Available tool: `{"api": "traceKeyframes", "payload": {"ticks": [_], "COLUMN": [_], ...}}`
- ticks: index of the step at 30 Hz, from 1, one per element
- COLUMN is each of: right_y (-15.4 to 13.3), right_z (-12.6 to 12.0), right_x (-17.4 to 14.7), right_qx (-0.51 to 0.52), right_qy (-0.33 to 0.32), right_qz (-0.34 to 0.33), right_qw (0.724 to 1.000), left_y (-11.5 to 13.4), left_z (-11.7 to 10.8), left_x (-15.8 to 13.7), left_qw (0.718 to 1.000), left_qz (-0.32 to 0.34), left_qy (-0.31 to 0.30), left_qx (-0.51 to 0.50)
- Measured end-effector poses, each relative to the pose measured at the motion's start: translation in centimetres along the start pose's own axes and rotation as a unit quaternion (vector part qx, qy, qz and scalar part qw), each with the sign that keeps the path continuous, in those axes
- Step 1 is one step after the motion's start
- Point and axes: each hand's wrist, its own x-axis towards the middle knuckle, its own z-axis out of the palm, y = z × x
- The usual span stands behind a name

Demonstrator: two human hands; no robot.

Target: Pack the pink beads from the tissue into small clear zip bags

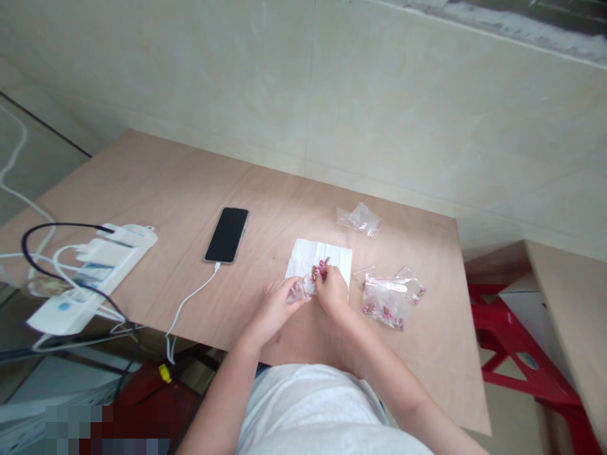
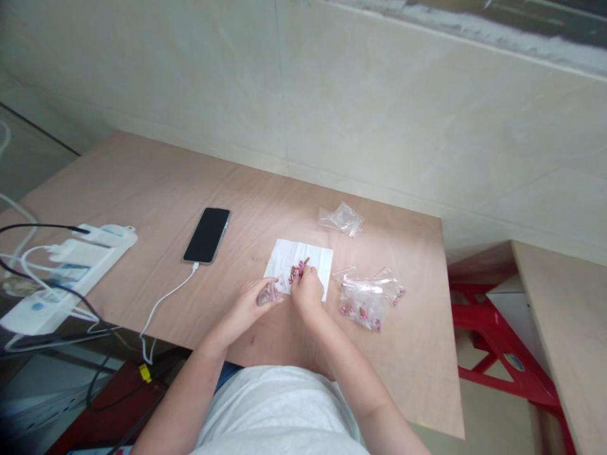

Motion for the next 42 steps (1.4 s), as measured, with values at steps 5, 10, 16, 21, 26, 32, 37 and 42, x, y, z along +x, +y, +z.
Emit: {"api": "traceKeyframes", "payload": {"ticks": [5, 10, 16, 21, 26, 32, 37, 42], "right_y": [-0.1, -2.2, -3.1, -1.4, -0.3, -0.2, -1.1, -3.0], "right_z": [-1.4, -3.5, -4.1, -2.0, 1.0, 1.4, -1.0, -3.3], "right_x": [-0.2, -1.9, -2.4, -1.2, -1.1, -0.9, -0.9, -2.1], "right_qx": [0.101, 0.186, 0.169, 0.128, 0.057, 0.046, 0.112, 0.164], "right_qy": [-0.009, -0.069, -0.101, -0.039, -0.085, -0.096, -0.039, -0.05], "right_qz": [0.01, -0.092, -0.142, -0.102, -0.116, -0.118, -0.104, -0.147], "right_qw": [0.995, 0.976, 0.97, 0.986, 0.988, 0.987, 0.987, 0.974], "left_y": [-1.0, -1.0, -0.6, -0.8, -0.9, -0.9, -0.7, -0.5], "left_z": [0.2, 0.4, -0.2, -0.8, -1.1, -1.1, -0.8, -0.6], "left_x": [0.1, 0.4, 0.1, -0.2, -0.3, -0.3, -0.1, 0.2], "left_qw": [1.0, 1.0, 1.0, 1.0, 1.0, 1.0, 1.0, 1.0], "left_qz": [-0.012, -0.005, 0.004, -0.009, -0.015, -0.013, -0.008, -0.005], "left_qy": [0.004, -0.006, 0.003, 0.012, 0.01, 0.005, 0.003, 0.0], "left_qx": [-0.009, -0.027, -0.016, -0.013, -0.02, -0.018, 0.003, 0.008]}}
